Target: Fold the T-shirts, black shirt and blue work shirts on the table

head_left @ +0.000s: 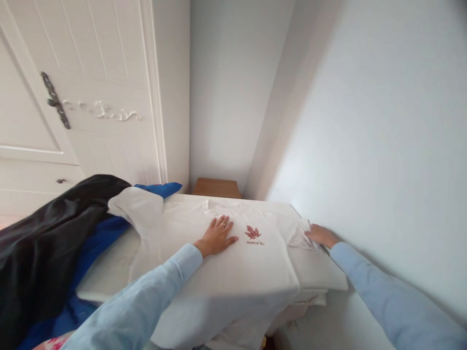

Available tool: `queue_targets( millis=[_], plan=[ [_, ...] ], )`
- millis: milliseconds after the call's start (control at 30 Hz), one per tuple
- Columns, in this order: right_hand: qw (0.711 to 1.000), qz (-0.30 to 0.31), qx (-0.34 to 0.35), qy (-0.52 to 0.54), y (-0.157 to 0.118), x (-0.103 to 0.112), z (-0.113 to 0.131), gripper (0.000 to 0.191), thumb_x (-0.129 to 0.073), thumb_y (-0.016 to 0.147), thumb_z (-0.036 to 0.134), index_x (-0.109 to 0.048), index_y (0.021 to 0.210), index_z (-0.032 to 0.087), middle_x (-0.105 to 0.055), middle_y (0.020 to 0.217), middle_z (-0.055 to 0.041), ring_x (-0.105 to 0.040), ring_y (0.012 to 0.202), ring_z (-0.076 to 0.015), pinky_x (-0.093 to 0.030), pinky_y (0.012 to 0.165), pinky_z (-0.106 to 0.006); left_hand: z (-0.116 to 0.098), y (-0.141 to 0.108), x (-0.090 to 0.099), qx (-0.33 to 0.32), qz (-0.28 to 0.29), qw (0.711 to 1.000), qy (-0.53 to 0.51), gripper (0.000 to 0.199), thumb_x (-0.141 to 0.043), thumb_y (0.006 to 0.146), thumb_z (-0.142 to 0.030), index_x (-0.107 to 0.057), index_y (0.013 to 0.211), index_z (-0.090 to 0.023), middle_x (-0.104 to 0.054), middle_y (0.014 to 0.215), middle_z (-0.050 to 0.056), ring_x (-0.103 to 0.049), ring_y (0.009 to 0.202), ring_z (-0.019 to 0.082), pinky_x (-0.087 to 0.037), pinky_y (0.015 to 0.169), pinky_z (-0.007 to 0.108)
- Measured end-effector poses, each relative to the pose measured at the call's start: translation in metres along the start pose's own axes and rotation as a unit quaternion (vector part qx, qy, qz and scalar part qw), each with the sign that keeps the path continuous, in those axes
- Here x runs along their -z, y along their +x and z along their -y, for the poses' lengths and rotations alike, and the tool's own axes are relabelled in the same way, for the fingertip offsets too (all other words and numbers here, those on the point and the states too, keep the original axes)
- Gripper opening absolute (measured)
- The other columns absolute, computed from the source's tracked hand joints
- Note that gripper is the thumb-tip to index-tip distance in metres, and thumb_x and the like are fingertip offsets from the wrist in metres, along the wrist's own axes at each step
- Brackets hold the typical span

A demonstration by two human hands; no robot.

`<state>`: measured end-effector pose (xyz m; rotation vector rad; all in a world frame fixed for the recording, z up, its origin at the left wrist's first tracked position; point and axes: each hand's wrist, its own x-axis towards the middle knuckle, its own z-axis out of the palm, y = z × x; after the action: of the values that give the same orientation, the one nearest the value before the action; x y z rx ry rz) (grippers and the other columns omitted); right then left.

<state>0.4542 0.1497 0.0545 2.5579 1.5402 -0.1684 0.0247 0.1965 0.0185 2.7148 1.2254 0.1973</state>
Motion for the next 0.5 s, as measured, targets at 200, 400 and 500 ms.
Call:
queue_targets(
  millis=[200,400,500],
  plan=[
    [1.000,-0.020,-0.017,-0.012,-0.009,0.000,0.011,0.044,-0.046,0.097,0.027,-0.059,0.133,0.005,-0.062,0.130,-0.0226,-0.062,0.122,-0.0289,-0.047,0.095,-0.033,0.000,0.000,-0.008,0.021,-0.029,0.999,0.004,0.074,-0.036,0.102,-0.061,-0.041,0.155,-0.010,-0.030,0.163,0.021,-0.021,0.155,0.034,-0.017,0.126,0.052],
    [0.998,-0.040,-0.038,0.012,-0.002,0.005,0.024,0.044,-0.051,0.091,0.024,-0.060,0.132,0.008,-0.065,0.123,-0.0230,-0.066,0.114,-0.0271,-0.050,0.087,-0.030,0.001,-0.001,-0.011,0.013,-0.051,0.999,0.008,0.071,-0.036,0.102,-0.059,-0.044,0.154,-0.012,-0.032,0.162,0.020,-0.024,0.154,0.034,-0.020,0.126,0.053],
    [0.998,-0.022,-0.050,0.044,0.004,0.007,0.023,0.036,-0.057,0.086,0.023,-0.069,0.114,0.004,-0.071,0.104,-0.0229,-0.071,0.095,-0.0256,-0.050,0.077,-0.028,0.001,-0.001,-0.011,0.010,-0.054,0.998,0.010,0.070,-0.035,0.102,-0.060,-0.044,0.153,-0.012,-0.033,0.162,0.020,-0.025,0.154,0.034,-0.021,0.125,0.053]
  ],
)
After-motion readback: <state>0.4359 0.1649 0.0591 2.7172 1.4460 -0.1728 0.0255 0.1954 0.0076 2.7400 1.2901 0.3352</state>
